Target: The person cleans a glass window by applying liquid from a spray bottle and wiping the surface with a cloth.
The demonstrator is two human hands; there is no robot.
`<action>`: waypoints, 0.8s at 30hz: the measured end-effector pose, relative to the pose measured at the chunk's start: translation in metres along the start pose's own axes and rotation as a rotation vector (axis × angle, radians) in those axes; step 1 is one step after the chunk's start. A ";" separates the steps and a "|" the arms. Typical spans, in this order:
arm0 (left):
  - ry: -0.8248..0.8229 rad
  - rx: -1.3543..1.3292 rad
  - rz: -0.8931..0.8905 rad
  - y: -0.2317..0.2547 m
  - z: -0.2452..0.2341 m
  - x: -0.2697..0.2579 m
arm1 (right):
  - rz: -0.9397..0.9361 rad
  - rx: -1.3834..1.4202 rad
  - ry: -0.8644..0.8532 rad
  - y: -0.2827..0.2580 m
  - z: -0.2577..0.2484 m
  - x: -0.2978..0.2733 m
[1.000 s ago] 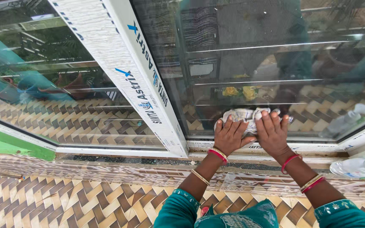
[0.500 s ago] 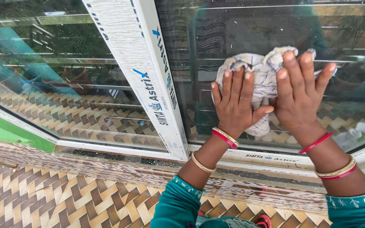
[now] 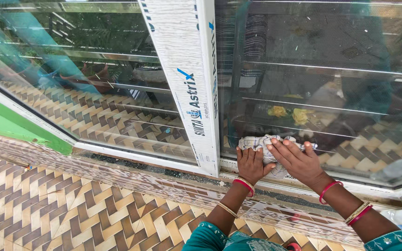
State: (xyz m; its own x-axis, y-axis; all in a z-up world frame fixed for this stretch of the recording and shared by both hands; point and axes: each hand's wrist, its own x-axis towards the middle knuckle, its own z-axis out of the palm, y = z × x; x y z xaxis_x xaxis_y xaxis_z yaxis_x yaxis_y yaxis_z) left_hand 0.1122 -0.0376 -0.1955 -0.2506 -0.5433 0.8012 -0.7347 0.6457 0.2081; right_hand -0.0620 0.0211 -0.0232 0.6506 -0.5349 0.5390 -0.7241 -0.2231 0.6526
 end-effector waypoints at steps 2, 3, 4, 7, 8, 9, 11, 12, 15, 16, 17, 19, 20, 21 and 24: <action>-0.019 -0.023 -0.042 -0.003 0.009 -0.007 | -0.032 -0.017 -0.006 -0.003 -0.003 0.006; -0.042 -0.054 -0.076 0.000 0.007 -0.004 | -0.063 -0.007 -0.037 0.004 -0.009 0.011; -0.042 -0.050 -0.082 0.007 0.000 0.004 | -0.093 0.003 -0.068 0.012 -0.017 0.019; 0.246 -0.035 -0.099 0.018 -0.037 0.076 | -0.031 -0.036 0.063 0.040 -0.043 0.067; 0.311 -0.011 -0.090 0.018 -0.054 0.107 | 0.003 -0.074 0.066 0.053 -0.053 0.083; 0.318 -0.036 -0.099 0.019 -0.075 0.137 | 0.037 -0.107 0.067 0.067 -0.061 0.100; 0.312 -0.047 -0.119 0.022 -0.118 0.197 | 0.122 -0.053 0.090 0.096 -0.080 0.134; 0.299 -0.033 -0.129 0.024 -0.138 0.222 | 0.173 0.130 0.076 0.112 -0.088 0.150; 0.269 -0.029 -0.155 0.029 -0.173 0.257 | 0.187 0.274 0.084 0.125 -0.108 0.174; 0.273 -0.021 -0.162 0.027 -0.174 0.256 | 0.157 0.232 0.105 0.124 -0.108 0.177; 0.260 -0.018 -0.145 0.026 -0.169 0.247 | 0.155 0.239 0.103 0.118 -0.105 0.174; 0.256 -0.041 -0.127 0.020 -0.144 0.216 | 0.119 -0.051 0.078 0.100 -0.094 0.158; 0.265 -0.067 -0.126 0.016 -0.127 0.195 | 0.094 -0.026 0.056 0.088 -0.087 0.146; 0.278 -0.059 -0.134 0.012 -0.107 0.171 | 0.068 -0.004 0.040 0.075 -0.078 0.135; 0.176 -0.065 -0.185 0.000 -0.057 0.084 | -0.044 -0.044 -0.012 0.027 -0.049 0.098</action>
